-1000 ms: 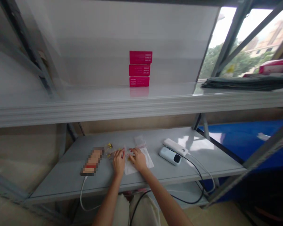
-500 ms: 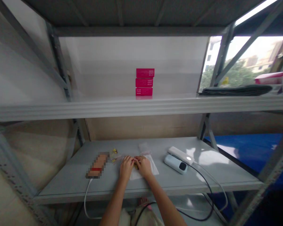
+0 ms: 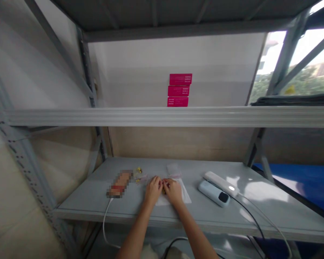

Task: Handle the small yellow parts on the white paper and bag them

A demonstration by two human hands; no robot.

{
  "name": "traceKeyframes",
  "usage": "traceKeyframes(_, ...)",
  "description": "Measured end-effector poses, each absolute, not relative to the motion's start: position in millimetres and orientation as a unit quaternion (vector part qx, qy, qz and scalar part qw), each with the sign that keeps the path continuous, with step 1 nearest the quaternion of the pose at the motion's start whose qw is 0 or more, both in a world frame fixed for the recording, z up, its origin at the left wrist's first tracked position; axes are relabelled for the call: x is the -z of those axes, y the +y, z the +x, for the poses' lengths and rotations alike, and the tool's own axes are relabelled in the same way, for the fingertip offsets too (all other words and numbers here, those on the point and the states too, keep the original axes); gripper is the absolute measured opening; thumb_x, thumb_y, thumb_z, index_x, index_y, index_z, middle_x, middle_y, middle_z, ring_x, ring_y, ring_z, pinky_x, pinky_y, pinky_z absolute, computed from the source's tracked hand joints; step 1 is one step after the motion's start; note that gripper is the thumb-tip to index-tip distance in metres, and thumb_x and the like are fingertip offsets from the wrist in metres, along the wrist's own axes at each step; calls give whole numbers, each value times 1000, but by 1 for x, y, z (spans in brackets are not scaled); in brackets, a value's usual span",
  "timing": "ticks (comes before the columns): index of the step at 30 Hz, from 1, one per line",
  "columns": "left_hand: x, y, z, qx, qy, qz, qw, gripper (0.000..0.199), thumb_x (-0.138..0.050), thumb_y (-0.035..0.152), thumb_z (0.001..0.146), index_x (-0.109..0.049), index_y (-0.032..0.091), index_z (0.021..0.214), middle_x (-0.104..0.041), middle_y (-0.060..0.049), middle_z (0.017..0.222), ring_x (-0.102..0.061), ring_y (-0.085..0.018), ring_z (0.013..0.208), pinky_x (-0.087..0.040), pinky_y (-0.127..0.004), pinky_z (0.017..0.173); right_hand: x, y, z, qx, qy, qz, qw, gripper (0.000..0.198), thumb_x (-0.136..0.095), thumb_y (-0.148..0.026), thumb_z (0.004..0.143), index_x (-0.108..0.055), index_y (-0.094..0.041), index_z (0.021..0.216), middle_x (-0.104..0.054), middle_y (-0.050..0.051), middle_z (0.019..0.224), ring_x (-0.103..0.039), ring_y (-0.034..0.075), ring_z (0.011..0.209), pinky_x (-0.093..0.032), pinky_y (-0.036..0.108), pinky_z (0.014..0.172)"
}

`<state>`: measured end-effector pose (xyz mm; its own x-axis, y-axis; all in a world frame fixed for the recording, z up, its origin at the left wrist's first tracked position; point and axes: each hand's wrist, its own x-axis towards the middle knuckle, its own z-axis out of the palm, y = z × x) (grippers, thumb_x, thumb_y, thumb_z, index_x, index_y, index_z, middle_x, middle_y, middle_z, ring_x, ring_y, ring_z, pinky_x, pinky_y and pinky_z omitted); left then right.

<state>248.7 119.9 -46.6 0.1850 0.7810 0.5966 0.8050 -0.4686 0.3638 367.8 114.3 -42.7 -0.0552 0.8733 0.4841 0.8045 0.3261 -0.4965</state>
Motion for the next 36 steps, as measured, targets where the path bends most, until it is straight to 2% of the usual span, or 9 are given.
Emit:
traceKeyframes(8,48,121,244,419,-529,-737,34,10,-42,15,82,-48,19,74,-54,-2,76,-53,-14,73,-40,-25,67,42,114,370,-75,-670,-620,401,33,-41,-36,84,-68,-19,91,-70,6,91,-62,16,73,-40,22,69)
traceKeyframes(14,48,118,247,408,-461,-788,9,9,-43,16,82,-49,19,76,-54,-2,77,-53,-14,74,-40,-24,68,44,119,371,-166,-684,-544,456,38,-45,-35,82,-56,-24,117,-68,1,93,-61,13,65,-43,21,63)
traceKeyframes(21,43,116,247,459,-483,-746,9,10,-42,15,80,-51,18,76,-54,-2,77,-53,-13,72,-41,-24,68,52,127,372,-232,-667,-478,522,39,-43,-29,81,-59,-17,114,-69,5,86,-60,13,60,-47,23,61)
traceKeyframes(25,44,116,241,461,-514,-723,-16,21,-38,26,84,-55,17,75,-59,-4,73,-55,-15,71,-40,-25,67,52,132,372,-285,-616,-467,567,39,-44,-30,78,-61,-15,110,-68,5,80,-57,11,53,-47,23,55)
traceKeyframes(27,48,121,238,453,-540,-705,-78,37,-33,36,87,-58,17,67,-59,-5,63,-56,-16,64,-40,-27,64,51,135,373,-332,-579,-451,593,40,-45,-31,75,-61,-15,108,-68,5,80,-56,11,54,-47,23,53)
traceKeyframes(31,61,137,235,475,-518,-647,-295,63,-23,60,82,-59,16,55,-50,-3,41,-50,-15,44,-38,-27,53,48,138,376,-431,-531,-380,623,43,-51,-32,70,-58,-16,108,-68,7,88,-58,12,60,-48,23,54)
traceKeyframes(34,66,146,236,517,-468,-557,-451,67,-34,73,70,-62,13,66,-57,-5,49,-51,-14,44,-38,-26,47,44,136,376,-465,-511,-351,632,44,-56,-31,67,-55,-17,109,-68,7,91,-59,13,62,-49,24,57)
traceKeyframes(36,66,148,239,542,-422,-500,-527,62,-49,71,62,-63,12,76,-64,-9,64,-58,-15,54,-43,-27,53,43,135,375,-472,-506,-345,634,44,-57,-31,67,-54,-18,109,-68,6,88,-59,13,61,-49,24,58)
